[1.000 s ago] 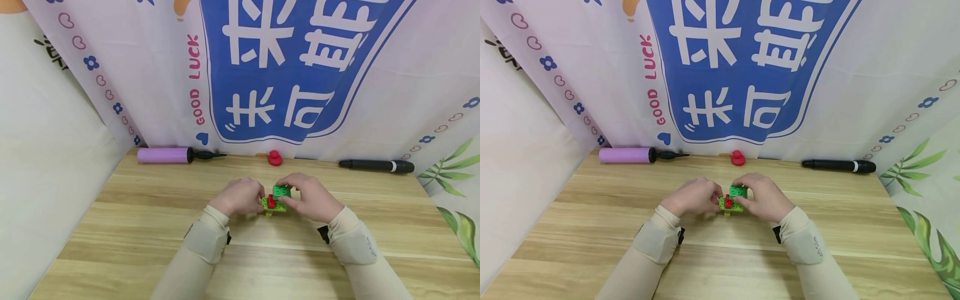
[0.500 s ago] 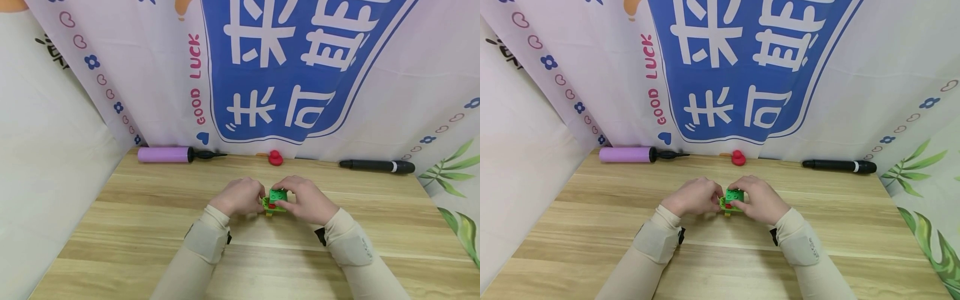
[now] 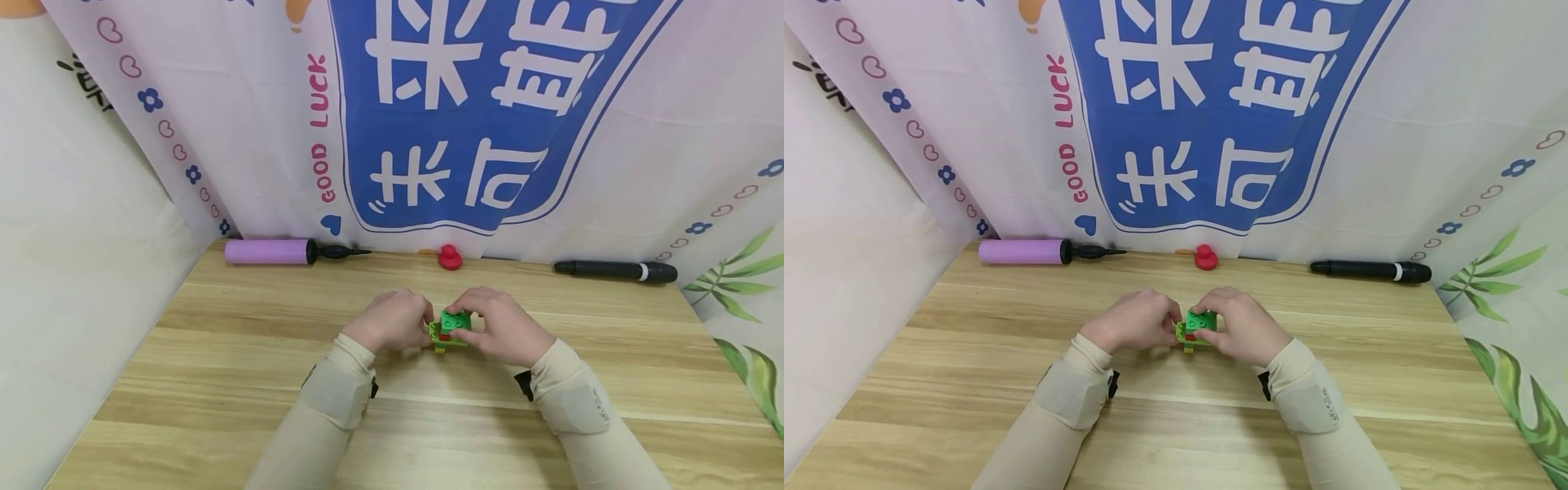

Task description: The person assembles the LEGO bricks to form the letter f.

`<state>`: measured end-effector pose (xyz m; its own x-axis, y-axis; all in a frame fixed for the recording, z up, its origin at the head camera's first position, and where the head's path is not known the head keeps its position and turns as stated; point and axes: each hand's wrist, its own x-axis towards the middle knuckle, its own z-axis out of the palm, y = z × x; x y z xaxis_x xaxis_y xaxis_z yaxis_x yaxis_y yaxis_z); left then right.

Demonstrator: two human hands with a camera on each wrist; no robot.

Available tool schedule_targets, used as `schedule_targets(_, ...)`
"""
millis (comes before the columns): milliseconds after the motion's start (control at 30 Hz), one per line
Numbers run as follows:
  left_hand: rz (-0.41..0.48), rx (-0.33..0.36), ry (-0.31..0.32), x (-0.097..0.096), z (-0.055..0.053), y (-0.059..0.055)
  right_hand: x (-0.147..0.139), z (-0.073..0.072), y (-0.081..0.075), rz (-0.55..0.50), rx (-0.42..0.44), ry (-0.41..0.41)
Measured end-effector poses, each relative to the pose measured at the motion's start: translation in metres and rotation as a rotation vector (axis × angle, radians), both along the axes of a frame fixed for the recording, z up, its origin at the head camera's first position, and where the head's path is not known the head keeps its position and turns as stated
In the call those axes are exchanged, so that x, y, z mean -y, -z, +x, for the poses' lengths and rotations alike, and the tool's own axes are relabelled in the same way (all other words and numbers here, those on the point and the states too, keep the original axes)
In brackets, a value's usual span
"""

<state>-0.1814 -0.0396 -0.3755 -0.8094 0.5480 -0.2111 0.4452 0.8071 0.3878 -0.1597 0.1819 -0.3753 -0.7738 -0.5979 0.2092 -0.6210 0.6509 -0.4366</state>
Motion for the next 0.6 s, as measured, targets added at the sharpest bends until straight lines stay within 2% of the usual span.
schedule_targets(167, 0.022, 0.010, -0.005, 0.003, 0.000, -0.002, 0.000, 0.000, -0.001, -0.002, 0.010, 0.000)
schedule_targets(333, 0.104, -0.009, -0.017, 0.009, -0.001, -0.008, 0.001, 0.001, -0.001, 0.004, 0.020, 0.004)
schedule_targets(600, 0.177, -0.043, 0.024, 0.010, -0.002, -0.014, 0.001, 0.002, -0.002, 0.007, 0.028, 0.015)
